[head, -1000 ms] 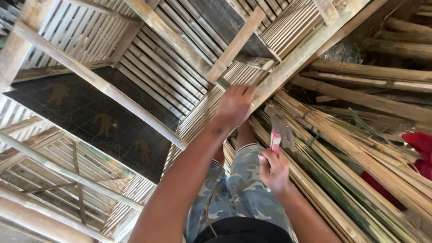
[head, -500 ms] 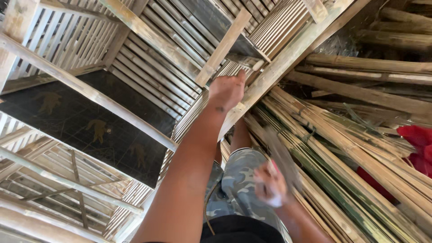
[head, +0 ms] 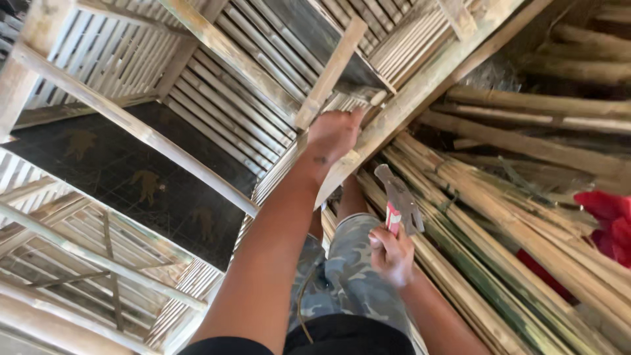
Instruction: The person assembles a bamboo frame structure by inserting bamboo slats into a frame and securing them with a hammer. The person repeatedly picks up slats, positions them, and hammers them into place.
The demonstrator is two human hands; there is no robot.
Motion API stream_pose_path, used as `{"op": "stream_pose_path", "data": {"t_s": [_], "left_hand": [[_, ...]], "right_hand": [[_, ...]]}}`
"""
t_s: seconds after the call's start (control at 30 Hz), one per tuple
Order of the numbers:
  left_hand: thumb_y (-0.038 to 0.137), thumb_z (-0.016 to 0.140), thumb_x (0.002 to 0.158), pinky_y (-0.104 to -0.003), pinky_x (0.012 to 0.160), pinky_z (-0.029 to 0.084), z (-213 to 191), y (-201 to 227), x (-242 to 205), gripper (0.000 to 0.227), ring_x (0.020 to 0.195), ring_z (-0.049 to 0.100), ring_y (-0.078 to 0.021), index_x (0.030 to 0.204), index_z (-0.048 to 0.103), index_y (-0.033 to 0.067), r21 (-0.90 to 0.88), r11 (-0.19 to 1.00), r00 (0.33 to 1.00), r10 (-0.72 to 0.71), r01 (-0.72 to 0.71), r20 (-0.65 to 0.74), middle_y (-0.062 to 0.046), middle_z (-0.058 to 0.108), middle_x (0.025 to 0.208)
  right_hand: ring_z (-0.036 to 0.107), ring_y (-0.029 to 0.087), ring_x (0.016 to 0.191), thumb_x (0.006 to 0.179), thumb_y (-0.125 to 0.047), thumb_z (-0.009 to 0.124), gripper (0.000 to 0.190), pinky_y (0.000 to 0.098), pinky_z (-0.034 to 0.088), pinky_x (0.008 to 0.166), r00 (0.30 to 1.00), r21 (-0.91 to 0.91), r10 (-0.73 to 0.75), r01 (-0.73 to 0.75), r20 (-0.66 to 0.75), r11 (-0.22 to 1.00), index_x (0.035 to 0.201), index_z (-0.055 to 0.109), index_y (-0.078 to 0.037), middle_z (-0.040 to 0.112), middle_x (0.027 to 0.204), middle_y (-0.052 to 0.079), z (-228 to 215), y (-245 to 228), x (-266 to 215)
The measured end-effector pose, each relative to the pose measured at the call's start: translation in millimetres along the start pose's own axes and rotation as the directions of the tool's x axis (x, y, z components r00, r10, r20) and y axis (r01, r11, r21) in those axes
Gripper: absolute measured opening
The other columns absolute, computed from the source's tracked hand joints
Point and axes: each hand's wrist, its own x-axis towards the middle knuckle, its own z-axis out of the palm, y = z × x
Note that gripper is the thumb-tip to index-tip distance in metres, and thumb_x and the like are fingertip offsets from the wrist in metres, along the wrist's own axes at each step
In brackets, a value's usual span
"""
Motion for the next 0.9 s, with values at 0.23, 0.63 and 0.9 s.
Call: {"op": "stream_pose_path", "data": {"t_s": [0.23, 0.63, 0.9], "left_hand": [[0.005, 0.06, 0.082, -0.044, 0.087, 0.054, 28.2, 34.5, -122.1, 0.043, 0.101, 0.068, -0.0351, 0.124, 0.064, -0.0022, -0.029, 0.958, 0.825, 0.231, -0.287, -0.515, -0.017, 0.069, 0.112], [0.001, 0.062, 0.09, -0.044, 0.085, 0.058, 112.6, 50.6, -271.4, 0.025, 0.096, 0.071, -0.0361, 0.114, 0.069, 0.0015, -0.737, 0.665, 0.773, -0.402, -0.121, -0.491, -0.017, 0.073, 0.103], [-0.002, 0.065, 0.089, -0.042, 0.086, 0.059, 152.7, -1.9, -273.7, 0.02, 0.101, 0.072, -0.0324, 0.108, 0.07, 0.0044, -0.754, 0.656, 0.416, -0.676, -0.035, -0.608, -0.014, 0.075, 0.11]], "right_hand": [[0.061, 0.025, 0.064, 0.092, -0.001, 0.07, 0.008, 0.0354, 0.049, 0.059, 0.978, -0.037, 0.189, -0.186, 0.085, 0.982, 0.097, 0.065, -0.004, 0.064, 0.081, 0.012, 0.5, -25.6, 38.4], [0.066, 0.036, 0.074, 0.091, -0.01, 0.07, 0.017, 0.0439, 0.052, 0.063, 0.722, -0.039, -0.096, 0.168, 0.685, 0.985, 0.107, 0.067, -0.006, 0.067, 0.09, 0.016, 22.1, -50.2, 57.9], [0.067, 0.027, 0.07, 0.095, -0.017, 0.06, 0.059, 0.0383, 0.054, 0.064, 0.634, 0.056, -0.082, 0.062, 0.769, 0.997, 0.142, 0.037, 0.012, 0.066, 0.09, 0.014, 13.5, -42.8, 63.7]]}}
